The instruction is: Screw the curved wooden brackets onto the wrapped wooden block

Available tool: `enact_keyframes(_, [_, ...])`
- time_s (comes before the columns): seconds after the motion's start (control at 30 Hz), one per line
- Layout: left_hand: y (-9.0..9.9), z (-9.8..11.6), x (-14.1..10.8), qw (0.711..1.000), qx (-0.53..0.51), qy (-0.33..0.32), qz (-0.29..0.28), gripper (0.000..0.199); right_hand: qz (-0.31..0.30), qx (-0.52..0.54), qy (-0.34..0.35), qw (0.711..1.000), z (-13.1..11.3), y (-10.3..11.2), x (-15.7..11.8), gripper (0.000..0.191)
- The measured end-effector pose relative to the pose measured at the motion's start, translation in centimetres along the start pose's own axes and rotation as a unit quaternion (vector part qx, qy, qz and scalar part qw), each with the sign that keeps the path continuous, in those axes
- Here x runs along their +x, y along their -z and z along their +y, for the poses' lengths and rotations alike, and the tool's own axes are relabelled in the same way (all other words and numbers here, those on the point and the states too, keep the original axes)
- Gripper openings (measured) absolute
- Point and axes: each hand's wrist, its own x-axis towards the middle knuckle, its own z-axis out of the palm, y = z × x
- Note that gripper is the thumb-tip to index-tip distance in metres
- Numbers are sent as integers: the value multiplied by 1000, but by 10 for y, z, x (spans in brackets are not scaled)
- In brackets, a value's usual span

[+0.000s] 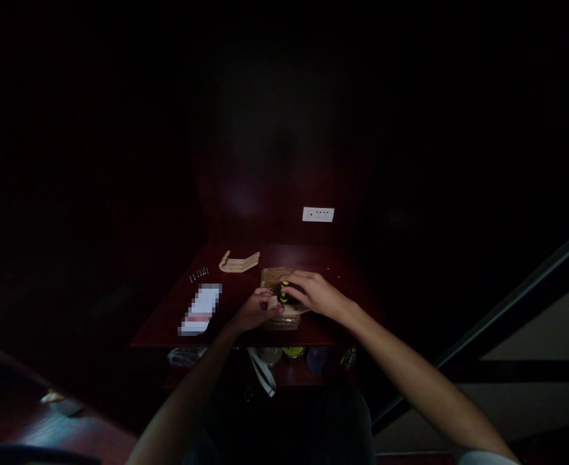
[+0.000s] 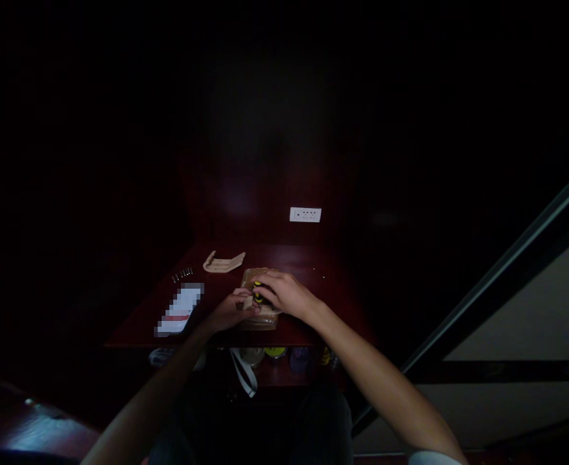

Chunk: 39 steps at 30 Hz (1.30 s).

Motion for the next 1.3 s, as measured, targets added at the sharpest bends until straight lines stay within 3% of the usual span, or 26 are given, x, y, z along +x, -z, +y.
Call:
enact_keyframes(0.2, [1,1,-1,1000,7,-3,2,30,-16,-19,-3,1000,-6,4,-1,24])
enact_keyframes(0.57, [-1,-3,-1,1000,-4,14,4,31,-109,-130,10,985,-10,14,20,16])
enact_keyframes(0.87, [-2,-4,-1,1000,-8,20,7,31,-111,-159,-1,981,-11,13,19,18])
enact_keyframes(1.13, [0,-2,-1,1000,-4,-4,4,30,-182,-205,-39,961,-18,9,27,18])
enact_keyframes(1.3, [1,-1,-1,1000,-7,-6,1,31,-223,-182,-25,957,-26,15,39,16])
